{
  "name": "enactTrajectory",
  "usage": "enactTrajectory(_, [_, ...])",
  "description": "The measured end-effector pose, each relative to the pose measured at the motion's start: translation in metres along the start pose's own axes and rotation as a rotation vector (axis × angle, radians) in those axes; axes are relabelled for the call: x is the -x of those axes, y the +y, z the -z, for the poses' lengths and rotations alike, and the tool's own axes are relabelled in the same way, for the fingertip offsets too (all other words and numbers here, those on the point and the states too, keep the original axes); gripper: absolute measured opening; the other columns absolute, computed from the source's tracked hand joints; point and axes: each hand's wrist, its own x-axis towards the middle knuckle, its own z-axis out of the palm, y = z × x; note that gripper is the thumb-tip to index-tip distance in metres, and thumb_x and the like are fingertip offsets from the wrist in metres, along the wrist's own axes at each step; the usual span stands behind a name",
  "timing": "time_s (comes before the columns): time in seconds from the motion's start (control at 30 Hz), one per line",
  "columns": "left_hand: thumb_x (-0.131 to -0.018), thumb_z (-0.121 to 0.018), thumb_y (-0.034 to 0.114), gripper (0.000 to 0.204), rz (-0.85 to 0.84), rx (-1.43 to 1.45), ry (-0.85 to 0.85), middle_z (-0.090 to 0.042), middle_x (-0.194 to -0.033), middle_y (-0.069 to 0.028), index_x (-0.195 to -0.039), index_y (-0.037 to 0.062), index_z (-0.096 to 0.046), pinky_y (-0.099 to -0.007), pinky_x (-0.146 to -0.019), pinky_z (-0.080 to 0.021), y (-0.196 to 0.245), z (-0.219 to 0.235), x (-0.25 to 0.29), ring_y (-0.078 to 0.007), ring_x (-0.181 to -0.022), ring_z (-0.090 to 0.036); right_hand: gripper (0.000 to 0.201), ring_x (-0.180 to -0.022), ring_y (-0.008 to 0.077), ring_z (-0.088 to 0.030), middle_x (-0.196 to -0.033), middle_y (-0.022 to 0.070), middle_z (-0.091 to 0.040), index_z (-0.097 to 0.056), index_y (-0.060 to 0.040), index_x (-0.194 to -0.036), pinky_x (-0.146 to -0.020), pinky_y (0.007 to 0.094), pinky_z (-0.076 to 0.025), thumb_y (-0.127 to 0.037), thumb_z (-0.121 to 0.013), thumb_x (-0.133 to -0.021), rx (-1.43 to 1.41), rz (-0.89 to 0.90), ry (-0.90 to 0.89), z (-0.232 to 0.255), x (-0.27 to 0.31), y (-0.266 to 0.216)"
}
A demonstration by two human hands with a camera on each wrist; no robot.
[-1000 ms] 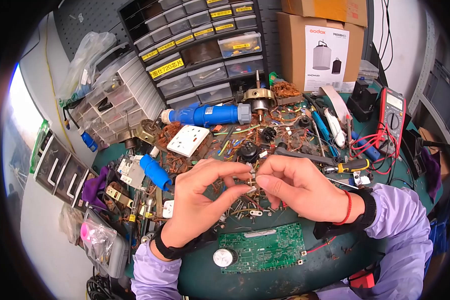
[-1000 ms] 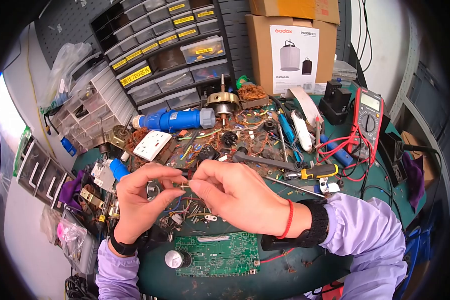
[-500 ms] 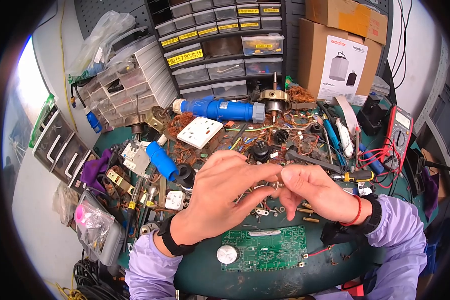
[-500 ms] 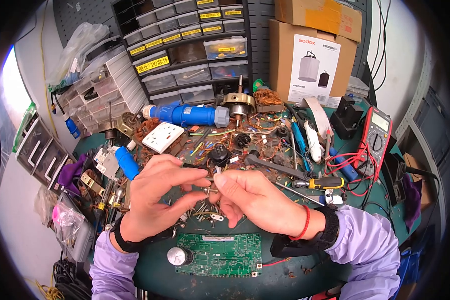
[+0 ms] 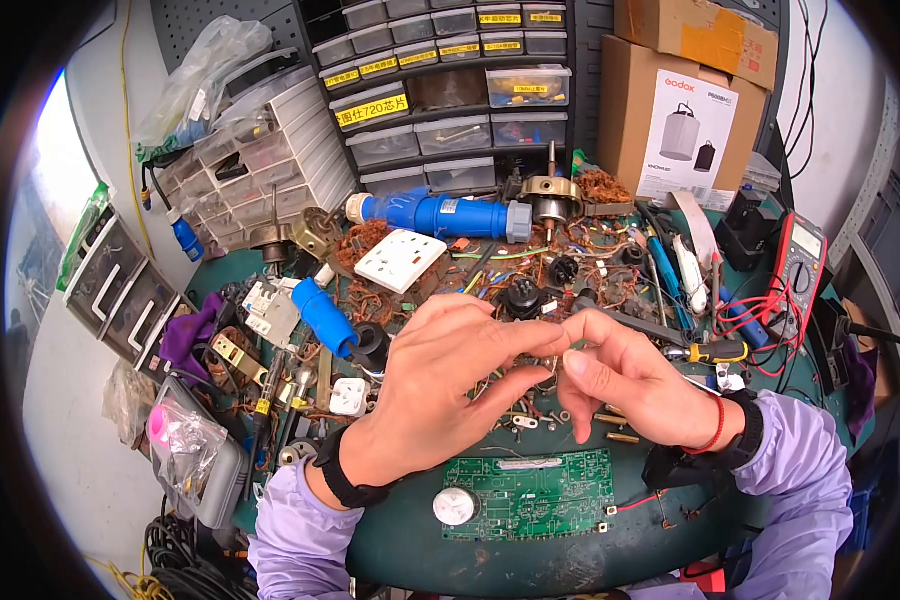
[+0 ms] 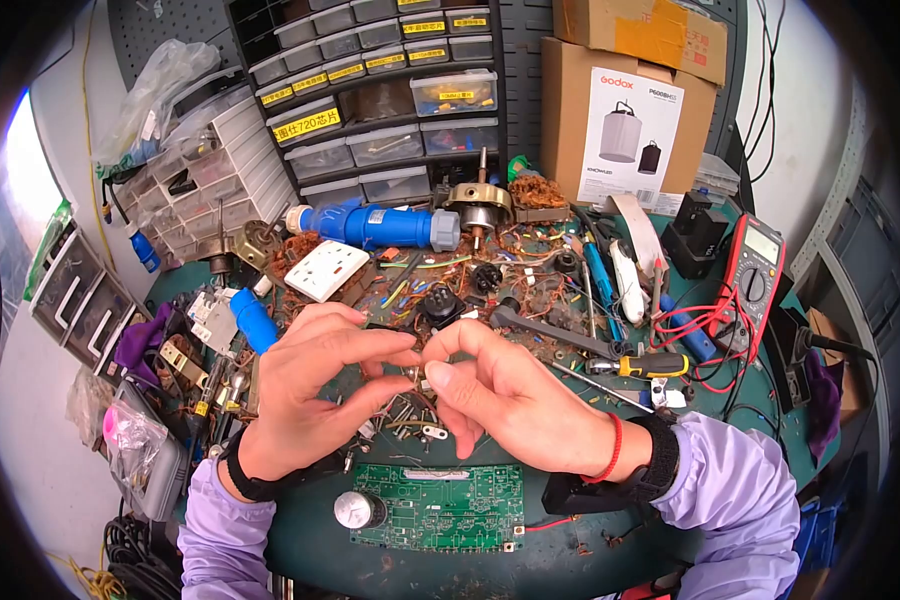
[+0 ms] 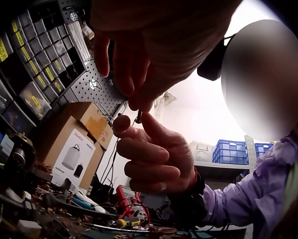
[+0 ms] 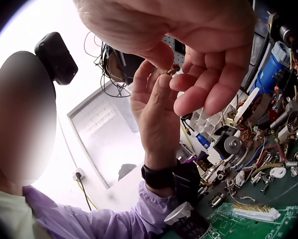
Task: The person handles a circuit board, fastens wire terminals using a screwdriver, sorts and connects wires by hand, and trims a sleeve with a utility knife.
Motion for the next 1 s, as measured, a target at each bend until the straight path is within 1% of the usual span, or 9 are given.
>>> enactTrajectory(0.07, [-0.070, -0.079, 0.007, 0.034, -0.012, 0.000, 0.001, -0.072, -0.087, 0.0013, -0.102, 0.0068, -0.068, -0.0328, -0.085, -0.046, -0.0003, 0.0000, -0.0001, -0.0113, -0.066, -0.061, 0.024, -0.059, 0.0088, -0.055, -0.069, 0.0011, -0.052, -0.045, -0.0036, -0.104, -0.055, 0.0233, -0.045, -0.027, -0.040, -0.103, -0.036, 0.016, 0.030, -0.0026, 0.0003, 0.0010])
enactTrajectory(0.1, [-0.070, -0.079, 0.007, 0.034, -0.012, 0.000, 0.002, -0.072, -0.087, 0.0013, -0.102, 0.0068, -0.068, -0.0328, -0.085, -0.046, 0.0001, -0.0001, -0.0001, -0.0113, -0.066, -0.061, 0.024, -0.059, 0.0088, -0.055, -0.069, 0.0011, -0.052, -0.045, -0.0036, -0.104, -0.055, 0.0233, -0.045, -0.027, -0.040, -0.103, -0.036, 0.016, 0.030, -0.0009, 0.0001, 0.0030])
enactTrajectory(0.17, [-0.070, -0.079, 0.007, 0.034, -0.010, 0.001, -0.009, -0.072, -0.086, 0.0013, -0.102, 0.0067, -0.068, -0.0329, -0.085, -0.045, 0.0014, -0.0001, 0.0000, -0.0112, -0.066, -0.062, 0.024, -0.059, 0.0084, -0.054, -0.069, 0.0010, -0.052, -0.043, -0.0038, -0.105, -0.054, 0.0230, -0.045, -0.028, -0.041, -0.102, -0.006, 0.055, -0.049, 0.0045, -0.0006, 0.0081])
enactTrajectory(0.27, [-0.070, -0.079, 0.007, 0.034, -0.012, -0.013, -0.009, -0.072, -0.086, 0.0013, -0.102, 0.0067, -0.068, -0.0328, -0.085, -0.045, 0.0000, -0.0004, 0.0009, -0.0112, -0.066, -0.062, 0.023, -0.059, 0.0081, -0.053, -0.069, 0.0009, -0.051, -0.042, -0.0041, -0.104, -0.055, 0.0228, -0.045, -0.027, -0.041, -0.102, 0.052, 0.015, -0.050, 0.0054, -0.0006, 0.0050])
enactTrajectory(0.47, [-0.069, -0.080, 0.007, 0.034, -0.008, 0.007, -0.003, -0.072, -0.087, 0.0012, -0.102, 0.0068, -0.068, -0.0325, -0.084, -0.045, 0.0004, -0.0010, 0.0001, -0.0110, -0.066, -0.062, 0.026, -0.059, 0.0078, -0.053, -0.069, 0.0007, -0.051, -0.043, -0.0052, -0.098, -0.055, 0.0231, -0.045, -0.030, -0.038, -0.103, 0.004, 0.033, 0.004, -0.0019, 0.0010, 0.0022])
enactTrajectory(0.6, [-0.069, -0.080, 0.007, 0.034, -0.015, -0.002, -0.013, -0.072, -0.086, 0.0011, -0.102, 0.0066, -0.068, -0.0323, -0.084, -0.045, 0.0011, -0.0009, -0.0001, -0.0113, -0.066, -0.062, 0.025, -0.059, 0.0079, -0.053, -0.070, 0.0009, -0.051, -0.043, -0.0052, -0.099, -0.054, 0.0231, -0.045, -0.030, -0.040, -0.102, 0.054, 0.056, -0.037, 0.0045, 0.0004, 0.0064])
enactTrajectory(0.67, [-0.069, -0.079, 0.006, 0.034, 0.001, 0.001, -0.014, -0.072, -0.086, 0.0003, -0.101, 0.0066, -0.068, -0.0326, -0.084, -0.045, 0.0004, -0.0010, 0.0000, -0.0114, -0.066, -0.062, 0.022, -0.058, 0.0080, -0.053, -0.071, 0.0010, -0.051, -0.043, -0.0052, -0.099, -0.054, 0.0231, -0.044, -0.027, -0.042, -0.102, 0.033, 0.020, -0.012, 0.0045, 0.0005, 0.0049])
enactTrajectory(0.77, [-0.069, -0.079, 0.005, 0.033, 0.051, 0.058, 0.013, -0.072, -0.087, -0.0006, -0.101, 0.0066, -0.069, -0.0333, -0.085, -0.045, -0.0014, -0.0015, 0.0008, -0.0112, -0.067, -0.063, 0.023, -0.057, 0.0081, -0.053, -0.070, 0.0008, -0.050, -0.044, -0.0051, -0.098, -0.054, 0.0230, -0.044, -0.027, -0.039, -0.103, 0.016, 0.033, 0.007, 0.0014, 0.0007, 0.0026])
enactTrajectory(1.0, [-0.069, -0.077, 0.003, 0.030, 0.093, 0.079, -0.031, -0.072, -0.087, -0.0027, -0.098, 0.0056, -0.070, -0.0341, -0.084, -0.045, -0.0015, 0.0002, -0.0002, -0.0135, -0.070, -0.064, 0.029, -0.056, 0.0079, -0.052, -0.066, 0.0007, -0.050, -0.047, -0.0036, -0.100, -0.053, 0.0235, -0.043, -0.031, -0.036, -0.103, 0.038, 0.064, -0.004, 0.0029, -0.0003, 0.0065])
